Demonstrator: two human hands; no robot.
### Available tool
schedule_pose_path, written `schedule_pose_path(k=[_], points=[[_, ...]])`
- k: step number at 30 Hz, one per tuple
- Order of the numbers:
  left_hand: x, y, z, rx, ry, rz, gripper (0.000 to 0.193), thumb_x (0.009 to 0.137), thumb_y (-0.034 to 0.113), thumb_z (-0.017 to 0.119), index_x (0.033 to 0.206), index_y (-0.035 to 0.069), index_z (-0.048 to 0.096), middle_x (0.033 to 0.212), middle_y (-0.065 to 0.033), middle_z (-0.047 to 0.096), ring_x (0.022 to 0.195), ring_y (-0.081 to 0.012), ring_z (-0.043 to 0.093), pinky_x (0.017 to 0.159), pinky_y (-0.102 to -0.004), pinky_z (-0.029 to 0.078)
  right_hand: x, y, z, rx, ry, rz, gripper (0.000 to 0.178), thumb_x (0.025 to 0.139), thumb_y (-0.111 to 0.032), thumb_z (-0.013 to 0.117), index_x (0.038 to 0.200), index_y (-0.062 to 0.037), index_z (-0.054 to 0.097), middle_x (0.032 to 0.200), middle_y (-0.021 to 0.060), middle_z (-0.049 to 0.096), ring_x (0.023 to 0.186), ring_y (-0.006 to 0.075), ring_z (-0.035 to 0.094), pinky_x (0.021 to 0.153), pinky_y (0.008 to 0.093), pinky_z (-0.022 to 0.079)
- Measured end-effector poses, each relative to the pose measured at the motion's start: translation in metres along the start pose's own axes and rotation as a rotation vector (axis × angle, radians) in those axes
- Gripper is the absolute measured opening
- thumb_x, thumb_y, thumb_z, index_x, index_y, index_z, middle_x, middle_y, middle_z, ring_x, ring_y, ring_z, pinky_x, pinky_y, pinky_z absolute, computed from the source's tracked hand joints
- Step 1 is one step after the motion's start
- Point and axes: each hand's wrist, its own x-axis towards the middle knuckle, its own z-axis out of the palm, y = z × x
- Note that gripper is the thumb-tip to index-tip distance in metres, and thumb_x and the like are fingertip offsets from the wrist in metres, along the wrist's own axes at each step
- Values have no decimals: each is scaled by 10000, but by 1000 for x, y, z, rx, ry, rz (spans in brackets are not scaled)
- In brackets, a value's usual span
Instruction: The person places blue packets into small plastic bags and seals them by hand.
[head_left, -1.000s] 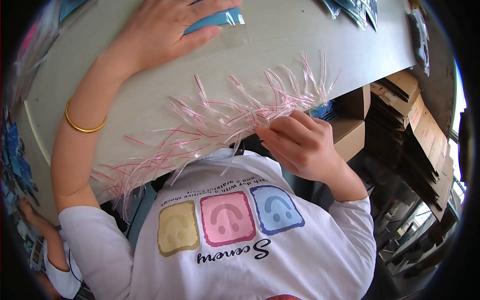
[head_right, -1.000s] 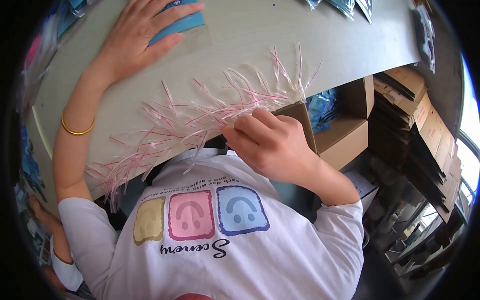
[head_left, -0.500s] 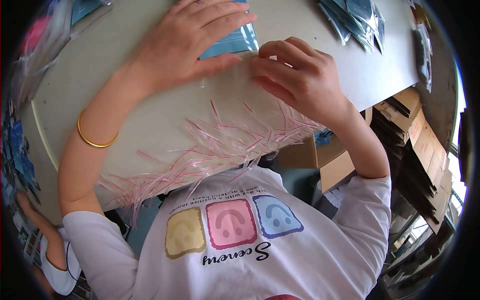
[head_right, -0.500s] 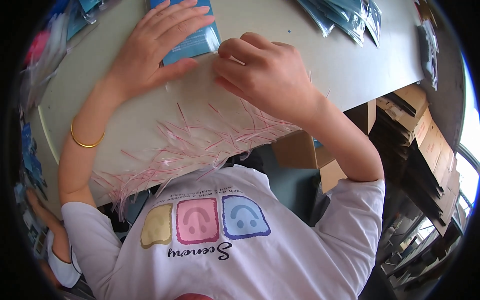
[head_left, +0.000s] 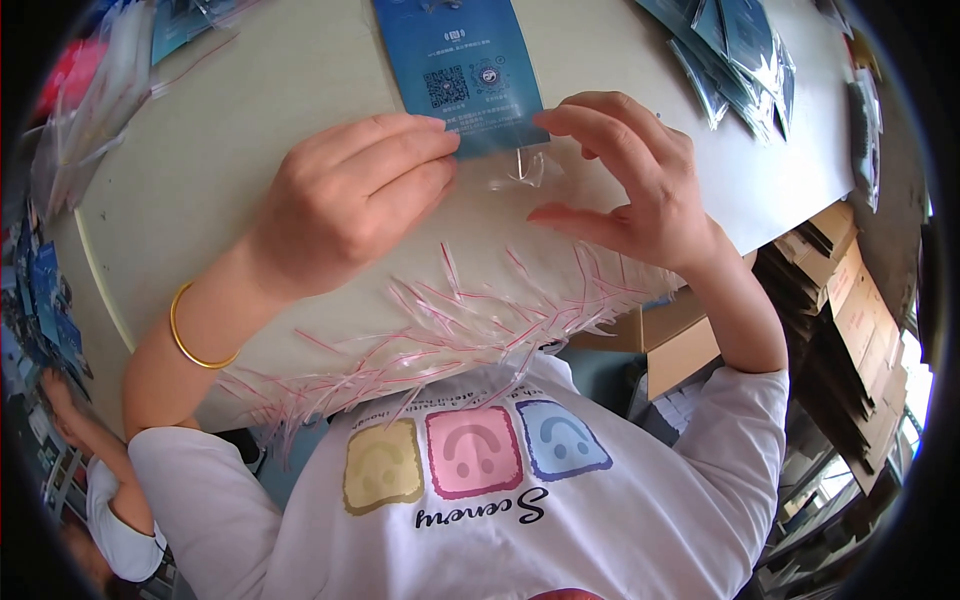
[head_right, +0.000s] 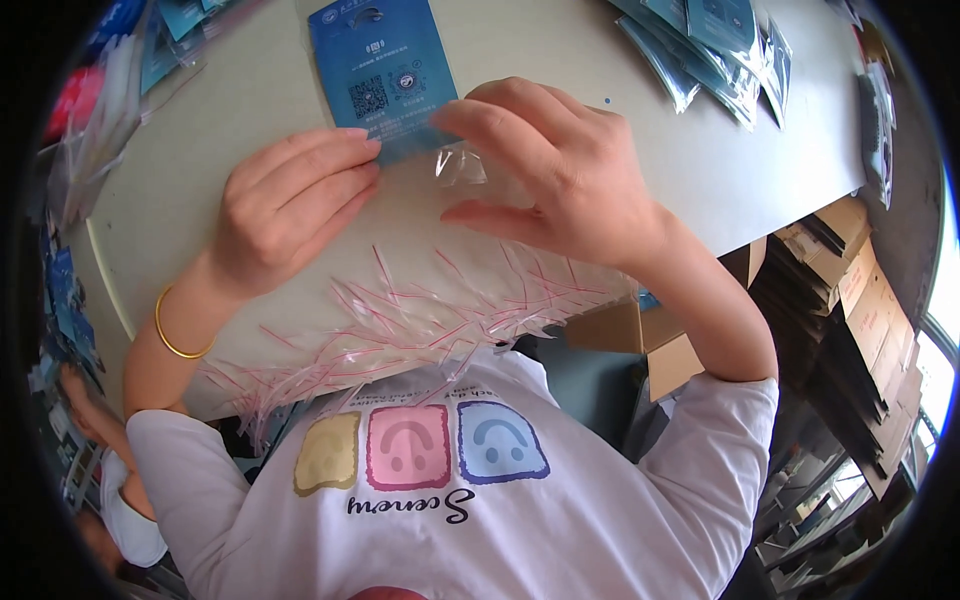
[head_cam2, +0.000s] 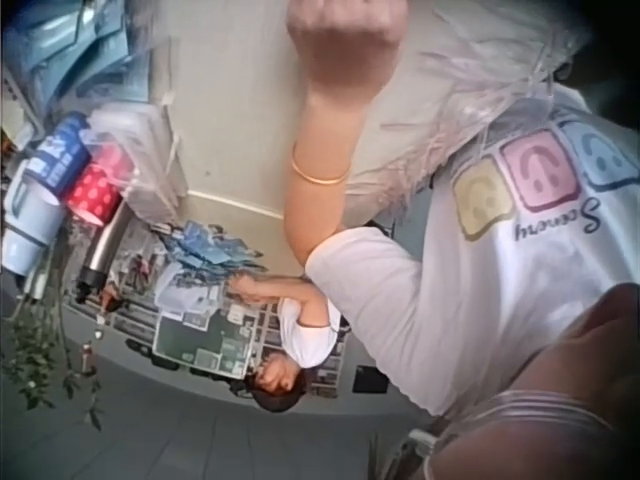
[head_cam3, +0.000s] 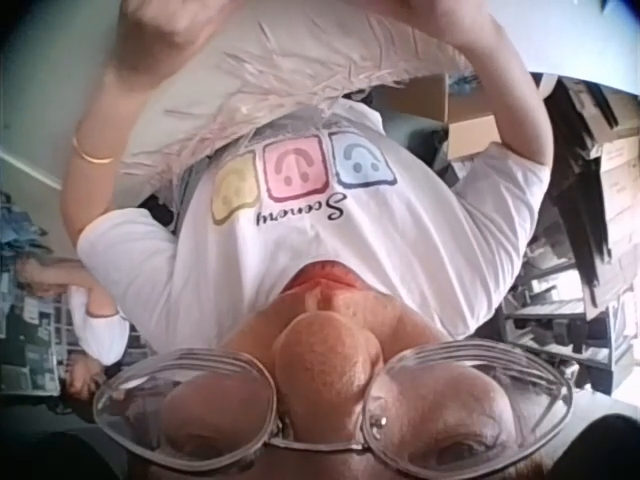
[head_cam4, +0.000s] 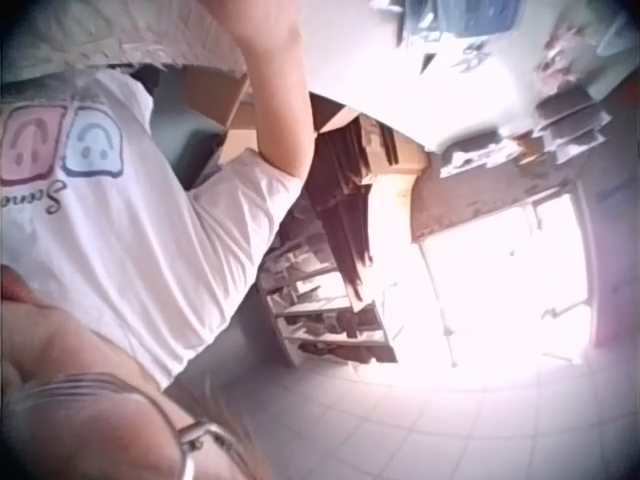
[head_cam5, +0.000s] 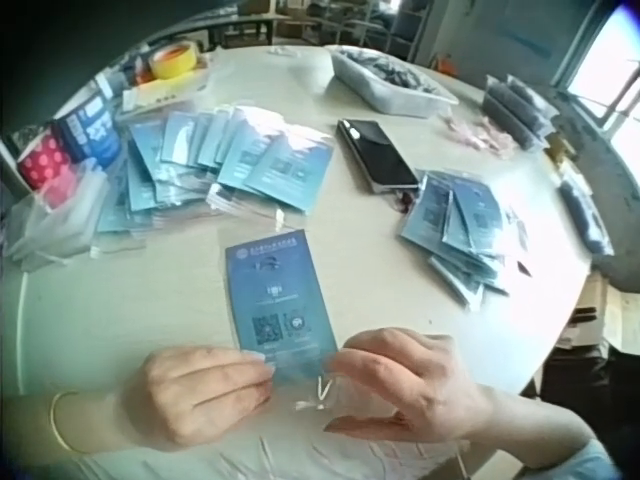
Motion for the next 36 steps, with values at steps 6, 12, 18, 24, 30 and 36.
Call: schedule_pose_path(k=[6,12,18,24,30,36], points=[[-3,2,-4,-80,8,-28,243,692,-27,815,917,-31,724,1034,-135,721,975,-309,710,771,-369,587,-6,17,2,-130,-82,-126,245,717,-100,845,949,-101,769,908,42,654,768,213,630,603,329,503],[-6,4,-8,-99,19,-118,213,689,-21,824,862,-4,702,1070,-123,710,1024,-319,688,844,-387,561,-4,14,3,68,-69,95,128,750,-94,827,866,-99,773,848,34,660,787,215,603,639,340,499],[2,3,-11,-162,-3,-317,142,739,37,805,786,38,671,1103,-79,680,1166,-298,601,955,-408,499,-1,7,4,34,-117,236,62,830,-121,785,834,-77,741,816,45,657,785,245,565,726,370,470],[3,-1,-17,-256,-84,-356,230,745,38,799,943,55,681,1197,-103,644,1213,-317,578,1010,-432,482,0,-1,9,-39,-92,303,88,837,-133,765,814,-78,701,784,40,622,792,259,555,788,388,439],[-7,-21,-24,-307,-250,-174,739,693,91,850,1390,151,613,1439,-107,545,1320,-340,540,1113,-454,450,0,-2,9,-22,-103,326,73,829,-113,741,824,-66,686,805,55,612,812,280,552,807,396,436],[-11,-22,-24,-165,-374,-80,758,754,232,799,1478,253,575,1493,-89,468,1383,-318,471,1141,-470,425,1,-3,9,-19,-112,353,81,815,-104,740,819,-58,674,801,63,607,810,285,547,818,398,438]])
